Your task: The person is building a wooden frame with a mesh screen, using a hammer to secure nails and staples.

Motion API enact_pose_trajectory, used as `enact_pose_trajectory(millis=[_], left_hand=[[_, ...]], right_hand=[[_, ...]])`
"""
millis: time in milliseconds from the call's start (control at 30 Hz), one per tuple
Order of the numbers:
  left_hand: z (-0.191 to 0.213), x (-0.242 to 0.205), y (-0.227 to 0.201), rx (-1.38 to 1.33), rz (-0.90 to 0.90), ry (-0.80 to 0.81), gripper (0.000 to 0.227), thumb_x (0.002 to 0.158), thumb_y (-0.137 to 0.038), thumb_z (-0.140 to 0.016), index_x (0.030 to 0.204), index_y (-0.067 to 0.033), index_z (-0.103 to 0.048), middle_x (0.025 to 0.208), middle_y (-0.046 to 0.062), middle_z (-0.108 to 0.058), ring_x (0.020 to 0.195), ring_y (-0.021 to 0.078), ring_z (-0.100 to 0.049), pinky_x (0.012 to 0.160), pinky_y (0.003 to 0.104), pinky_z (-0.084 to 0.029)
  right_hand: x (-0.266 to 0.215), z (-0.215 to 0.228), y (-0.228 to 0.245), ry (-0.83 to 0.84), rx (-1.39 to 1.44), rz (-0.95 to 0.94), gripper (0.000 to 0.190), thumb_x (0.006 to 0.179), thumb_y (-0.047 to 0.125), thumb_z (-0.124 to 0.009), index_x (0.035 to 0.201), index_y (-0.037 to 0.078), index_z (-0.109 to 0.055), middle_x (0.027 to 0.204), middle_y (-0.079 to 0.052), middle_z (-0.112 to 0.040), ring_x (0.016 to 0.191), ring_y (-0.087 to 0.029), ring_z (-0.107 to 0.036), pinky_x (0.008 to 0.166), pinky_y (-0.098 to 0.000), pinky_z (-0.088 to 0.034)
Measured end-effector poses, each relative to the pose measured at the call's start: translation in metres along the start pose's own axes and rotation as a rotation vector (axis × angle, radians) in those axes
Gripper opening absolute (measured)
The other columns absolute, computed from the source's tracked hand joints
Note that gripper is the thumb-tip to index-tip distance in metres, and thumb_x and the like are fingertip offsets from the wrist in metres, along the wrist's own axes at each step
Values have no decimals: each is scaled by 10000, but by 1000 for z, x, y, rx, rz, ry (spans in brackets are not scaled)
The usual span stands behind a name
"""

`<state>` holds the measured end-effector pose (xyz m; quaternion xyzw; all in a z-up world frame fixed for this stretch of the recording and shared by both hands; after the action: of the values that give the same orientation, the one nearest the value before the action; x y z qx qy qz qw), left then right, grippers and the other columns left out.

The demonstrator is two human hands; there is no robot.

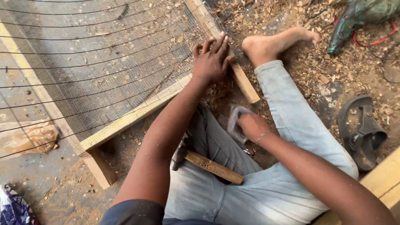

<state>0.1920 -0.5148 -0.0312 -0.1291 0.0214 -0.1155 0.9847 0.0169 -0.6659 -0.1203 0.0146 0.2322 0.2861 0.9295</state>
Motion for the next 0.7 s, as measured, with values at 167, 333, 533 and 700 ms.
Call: enact_pose_trajectory(millis=[167,333,533,700], left_hand=[[15,-8,0,-65,14,-9,652,1055,-509,-348,1627,-222,-222,1688,-66,-252,1498,272,-293,1217,477,-120],[-1,2,9,-195,15,-45,517,1116,-425,-315,1613,-281,-318,1666,-132,-334,1498,236,-325,1237,432,-129],[4,2,9,-188,31,-77,488,1103,-403,-385,1579,-297,-390,1630,-149,-382,1446,214,-378,1193,389,-176],[5,5,13,-201,36,-157,481,1058,-363,-466,1535,-310,-460,1592,-156,-441,1402,198,-406,1135,365,-217]], right_hand=[[-3,1,-5,-33,29,-7,178,867,64,-586,941,68,-747,988,-170,-708,930,-371,-720,817,-468,-598],[-6,11,-7,-18,120,-53,200,874,53,-576,998,73,-732,1032,-175,-685,938,-385,-707,812,-488,-584],[-16,44,16,-248,78,175,251,733,24,-602,957,30,-714,1089,-209,-655,968,-402,-689,777,-495,-580],[-11,22,5,-60,166,89,182,819,46,-624,969,69,-724,946,-141,-704,921,-360,-704,805,-472,-578]])
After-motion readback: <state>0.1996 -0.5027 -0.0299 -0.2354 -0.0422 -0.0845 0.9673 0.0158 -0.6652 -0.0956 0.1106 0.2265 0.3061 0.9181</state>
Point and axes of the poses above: each hand's wrist, its own x-axis towards the middle knuckle, its own z-axis out of the back of the hand, y = z × x, the point moved 10 cm from there along x, towards the middle knuckle
